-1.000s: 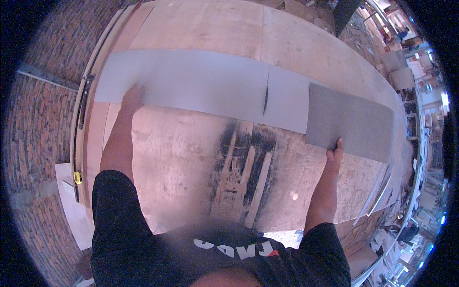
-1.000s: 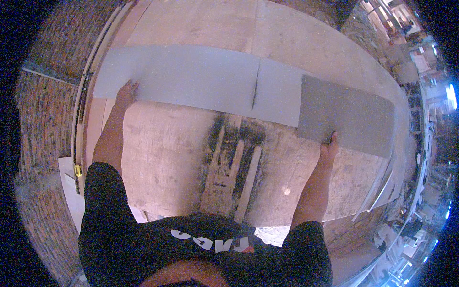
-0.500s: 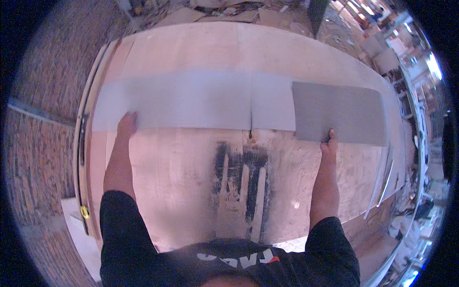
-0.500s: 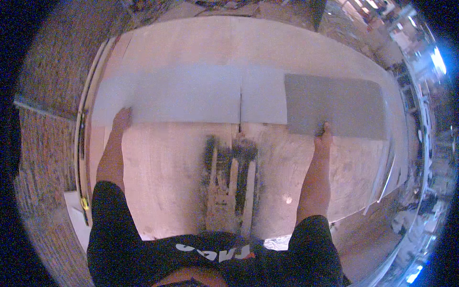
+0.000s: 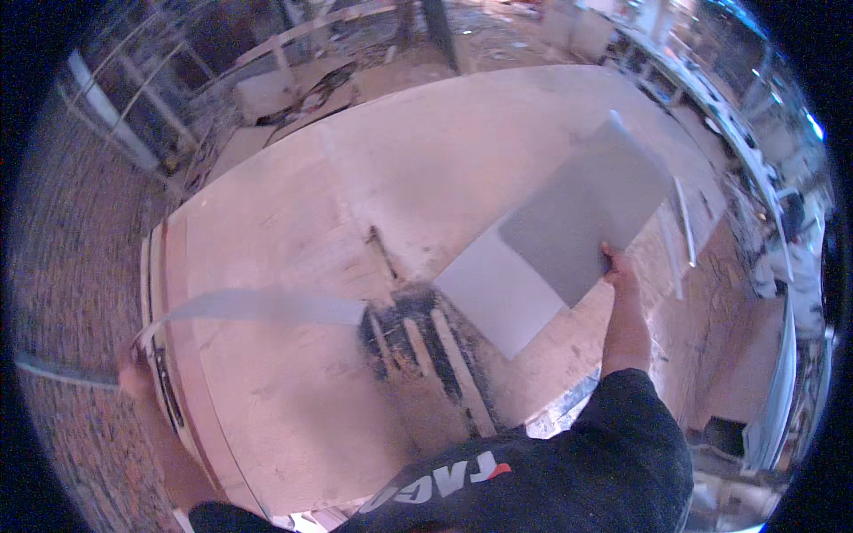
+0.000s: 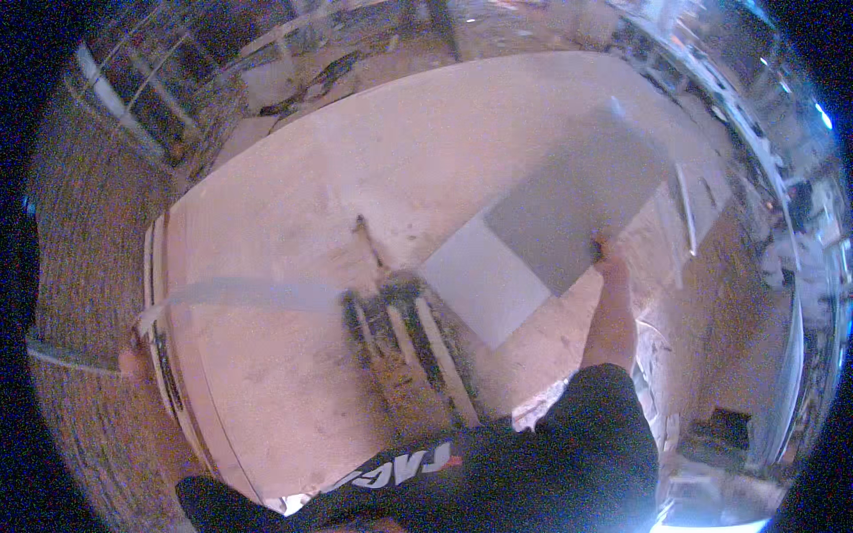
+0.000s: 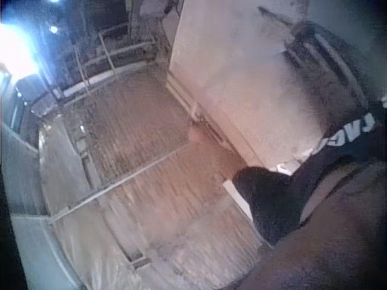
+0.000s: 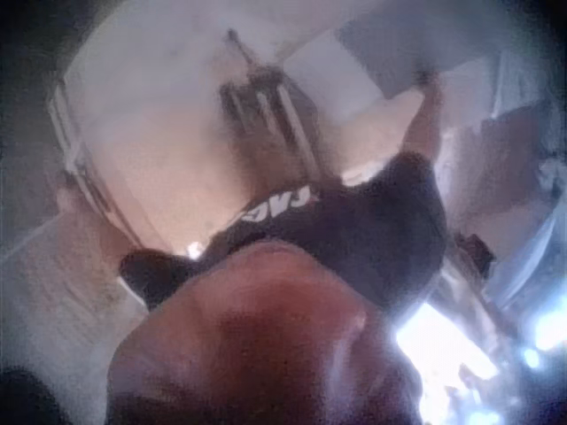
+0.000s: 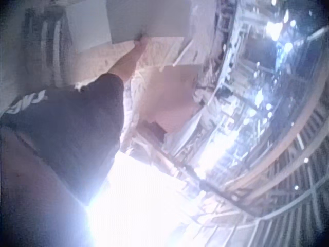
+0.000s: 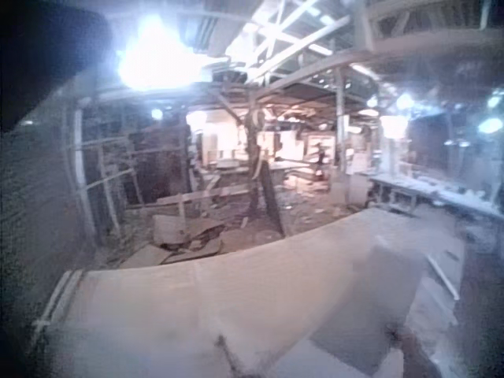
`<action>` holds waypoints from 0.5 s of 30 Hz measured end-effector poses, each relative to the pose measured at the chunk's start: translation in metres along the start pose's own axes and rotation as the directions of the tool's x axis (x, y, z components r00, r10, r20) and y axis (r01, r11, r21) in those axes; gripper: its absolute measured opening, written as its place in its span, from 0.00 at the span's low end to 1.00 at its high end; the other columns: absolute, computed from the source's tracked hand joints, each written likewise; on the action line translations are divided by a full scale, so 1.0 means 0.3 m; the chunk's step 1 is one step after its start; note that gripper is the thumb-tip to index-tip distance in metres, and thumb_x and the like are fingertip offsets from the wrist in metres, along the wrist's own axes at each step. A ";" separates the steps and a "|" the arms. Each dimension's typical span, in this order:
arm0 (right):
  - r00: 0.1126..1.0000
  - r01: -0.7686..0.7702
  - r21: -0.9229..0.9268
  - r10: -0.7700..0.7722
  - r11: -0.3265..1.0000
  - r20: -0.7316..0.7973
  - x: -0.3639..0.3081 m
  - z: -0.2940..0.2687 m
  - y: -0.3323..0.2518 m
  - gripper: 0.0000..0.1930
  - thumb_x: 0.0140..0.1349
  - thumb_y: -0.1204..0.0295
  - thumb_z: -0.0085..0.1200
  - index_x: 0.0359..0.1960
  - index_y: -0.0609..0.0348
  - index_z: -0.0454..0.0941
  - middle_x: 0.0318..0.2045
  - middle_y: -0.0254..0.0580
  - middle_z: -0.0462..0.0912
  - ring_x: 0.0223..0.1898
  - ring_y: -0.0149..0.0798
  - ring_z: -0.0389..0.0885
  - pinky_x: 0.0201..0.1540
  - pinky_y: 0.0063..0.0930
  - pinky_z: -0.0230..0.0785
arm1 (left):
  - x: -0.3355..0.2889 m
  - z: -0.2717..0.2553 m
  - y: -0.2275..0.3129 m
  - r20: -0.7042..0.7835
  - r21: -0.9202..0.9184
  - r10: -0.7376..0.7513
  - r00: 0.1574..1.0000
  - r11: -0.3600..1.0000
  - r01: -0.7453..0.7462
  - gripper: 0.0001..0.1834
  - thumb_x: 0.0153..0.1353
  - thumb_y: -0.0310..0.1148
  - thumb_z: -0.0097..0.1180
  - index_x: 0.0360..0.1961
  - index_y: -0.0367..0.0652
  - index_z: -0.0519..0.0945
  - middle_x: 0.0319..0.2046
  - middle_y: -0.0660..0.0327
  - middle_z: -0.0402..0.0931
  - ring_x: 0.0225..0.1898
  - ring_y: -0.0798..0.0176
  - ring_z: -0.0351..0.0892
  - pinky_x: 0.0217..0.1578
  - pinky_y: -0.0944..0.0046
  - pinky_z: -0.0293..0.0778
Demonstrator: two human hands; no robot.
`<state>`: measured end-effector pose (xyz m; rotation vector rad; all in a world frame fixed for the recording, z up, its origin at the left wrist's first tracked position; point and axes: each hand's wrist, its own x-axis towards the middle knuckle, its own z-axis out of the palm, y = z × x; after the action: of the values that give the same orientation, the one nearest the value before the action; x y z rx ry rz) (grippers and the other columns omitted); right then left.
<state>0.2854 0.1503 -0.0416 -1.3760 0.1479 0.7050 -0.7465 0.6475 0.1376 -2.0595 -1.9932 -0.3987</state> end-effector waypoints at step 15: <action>0.979 0.193 0.018 -0.194 0.981 0.066 -0.450 -0.217 0.110 0.24 0.59 0.71 0.62 0.55 0.64 0.71 0.47 0.41 0.80 0.46 0.42 0.79 0.50 0.38 0.73 | -0.643 -0.779 0.166 -0.487 0.110 0.032 0.873 0.994 0.025 0.19 0.65 0.43 0.56 0.51 0.43 0.80 0.46 0.49 0.80 0.41 0.45 0.82 0.39 0.54 0.76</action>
<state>0.1809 0.0406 -0.0175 -1.3334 -0.0355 0.5859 -0.7078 0.3815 0.2862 -1.6774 -1.6611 -0.7086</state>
